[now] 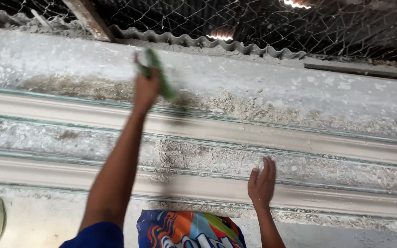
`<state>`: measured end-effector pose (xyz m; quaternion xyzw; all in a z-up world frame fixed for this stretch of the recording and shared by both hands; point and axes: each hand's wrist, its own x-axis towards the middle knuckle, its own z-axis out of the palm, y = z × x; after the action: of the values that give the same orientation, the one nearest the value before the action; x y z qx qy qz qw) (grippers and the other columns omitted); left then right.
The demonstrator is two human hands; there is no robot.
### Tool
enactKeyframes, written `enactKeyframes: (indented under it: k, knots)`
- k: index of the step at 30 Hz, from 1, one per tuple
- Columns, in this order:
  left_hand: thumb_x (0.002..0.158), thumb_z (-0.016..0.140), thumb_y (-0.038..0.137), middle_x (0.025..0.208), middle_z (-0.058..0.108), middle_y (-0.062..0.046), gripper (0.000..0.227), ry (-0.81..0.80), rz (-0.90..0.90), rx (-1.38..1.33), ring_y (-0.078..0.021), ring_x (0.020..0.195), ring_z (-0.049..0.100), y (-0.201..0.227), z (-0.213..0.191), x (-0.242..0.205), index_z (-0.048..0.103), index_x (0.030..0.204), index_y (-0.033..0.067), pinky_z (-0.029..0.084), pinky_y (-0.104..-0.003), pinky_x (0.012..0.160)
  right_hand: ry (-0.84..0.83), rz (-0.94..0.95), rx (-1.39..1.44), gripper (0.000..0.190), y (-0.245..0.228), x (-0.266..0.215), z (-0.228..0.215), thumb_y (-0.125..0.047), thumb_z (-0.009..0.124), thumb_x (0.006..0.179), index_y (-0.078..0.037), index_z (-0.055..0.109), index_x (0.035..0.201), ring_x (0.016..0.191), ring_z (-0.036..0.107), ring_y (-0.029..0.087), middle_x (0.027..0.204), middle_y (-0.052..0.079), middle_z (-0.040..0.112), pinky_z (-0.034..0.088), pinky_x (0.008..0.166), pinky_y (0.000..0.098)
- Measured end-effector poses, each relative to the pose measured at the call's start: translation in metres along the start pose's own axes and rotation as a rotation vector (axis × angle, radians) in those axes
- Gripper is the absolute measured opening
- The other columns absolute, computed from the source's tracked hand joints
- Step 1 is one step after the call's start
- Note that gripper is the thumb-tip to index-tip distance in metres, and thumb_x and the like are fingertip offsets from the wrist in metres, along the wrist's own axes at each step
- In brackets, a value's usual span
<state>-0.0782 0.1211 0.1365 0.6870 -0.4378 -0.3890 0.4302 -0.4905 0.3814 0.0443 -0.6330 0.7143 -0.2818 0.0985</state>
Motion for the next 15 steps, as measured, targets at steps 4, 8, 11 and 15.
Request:
enactKeyframes:
  k: [4, 8, 11, 15]
  knots:
    - [0.106, 0.045, 0.013, 0.093, 0.071, -0.026, 0.065, 0.213, 0.048, 0.374, -0.0352, 0.065, 0.071, 0.0, -0.065, 0.014, 0.005, 0.156, 0.0021, 0.058, -0.049, 0.058, -0.073, 0.031, -0.047, 0.047, 0.004, -0.001, 0.005, -0.026, 0.044, 0.104, -0.004, 0.048, 0.146, 0.148, 0.038, 0.044, 0.157, 0.021, 0.044, 0.034, 0.118, 0.0558]
    - [0.109, 0.045, 0.029, 0.101, 0.07, -0.028, 0.065, 0.205, -0.002, 0.371, -0.0417, 0.079, 0.072, -0.044, -0.036, 0.006, 0.01, 0.155, -0.0012, 0.058, -0.055, 0.066, -0.071, 0.014, -0.062, 0.048, 0.008, -0.002, 0.008, -0.026, 0.045, 0.103, -0.002, 0.049, 0.144, 0.148, 0.039, 0.044, 0.156, 0.022, 0.045, 0.035, 0.117, 0.0554]
    - [0.103, 0.028, 0.063, 0.075, 0.071, -0.014, 0.088, 0.237, -0.093, 0.336, -0.0242, 0.051, 0.066, -0.046, 0.023, -0.011, 0.019, 0.152, -0.009, 0.052, -0.039, 0.045, -0.051, -0.033, -0.084, 0.045, 0.005, -0.002, 0.006, -0.019, 0.049, 0.101, 0.001, 0.052, 0.14, 0.146, 0.042, 0.043, 0.151, 0.023, 0.049, 0.034, 0.118, 0.0542]
    - [0.104, 0.04, 0.045, 0.078, 0.066, -0.008, 0.067, -0.037, 0.2, 0.477, -0.0218, 0.048, 0.056, -0.05, 0.146, -0.029, 0.014, 0.149, 0.0007, 0.045, -0.036, 0.037, -0.074, -0.021, -0.09, 0.045, 0.003, 0.0, 0.006, -0.022, 0.049, 0.102, -0.003, 0.052, 0.142, 0.148, 0.04, 0.043, 0.153, 0.021, 0.049, 0.036, 0.117, 0.0545]
